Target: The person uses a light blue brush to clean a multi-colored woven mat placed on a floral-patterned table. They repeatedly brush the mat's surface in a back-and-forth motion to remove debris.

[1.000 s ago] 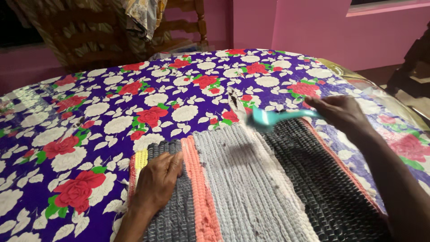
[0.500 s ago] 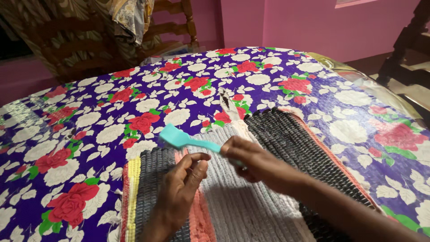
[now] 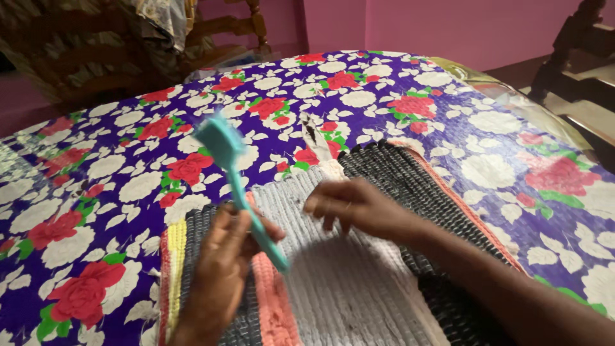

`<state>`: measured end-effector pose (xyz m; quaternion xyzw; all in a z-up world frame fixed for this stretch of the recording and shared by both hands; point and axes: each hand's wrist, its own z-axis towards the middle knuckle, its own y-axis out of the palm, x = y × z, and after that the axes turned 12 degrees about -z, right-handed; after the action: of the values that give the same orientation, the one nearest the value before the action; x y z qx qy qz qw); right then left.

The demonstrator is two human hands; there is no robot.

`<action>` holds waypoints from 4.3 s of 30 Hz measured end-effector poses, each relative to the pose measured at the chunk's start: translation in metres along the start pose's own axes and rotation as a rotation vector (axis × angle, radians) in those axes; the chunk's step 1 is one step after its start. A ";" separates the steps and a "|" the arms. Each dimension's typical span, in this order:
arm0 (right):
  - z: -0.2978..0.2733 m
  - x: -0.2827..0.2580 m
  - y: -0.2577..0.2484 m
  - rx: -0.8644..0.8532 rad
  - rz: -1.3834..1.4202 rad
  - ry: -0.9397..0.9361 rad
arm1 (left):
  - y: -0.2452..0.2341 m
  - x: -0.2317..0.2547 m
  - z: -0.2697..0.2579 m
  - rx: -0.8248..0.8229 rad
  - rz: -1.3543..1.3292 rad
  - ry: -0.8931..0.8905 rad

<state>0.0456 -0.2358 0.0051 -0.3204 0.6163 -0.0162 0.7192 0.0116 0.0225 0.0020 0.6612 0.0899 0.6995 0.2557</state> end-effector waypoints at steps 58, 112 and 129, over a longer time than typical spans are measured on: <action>0.021 0.124 -0.108 0.521 0.221 0.133 | -0.064 0.015 0.084 0.345 0.963 0.141; 0.014 0.112 -0.103 0.476 0.097 0.145 | -0.137 0.040 0.027 0.450 0.837 0.068; 0.011 0.107 -0.101 0.471 0.078 0.154 | -0.129 0.042 0.020 0.580 0.971 -0.015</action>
<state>0.1186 -0.3558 -0.0400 -0.1180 0.6605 -0.1560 0.7249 0.0623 0.1480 -0.0185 0.6750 -0.0380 0.6787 -0.2869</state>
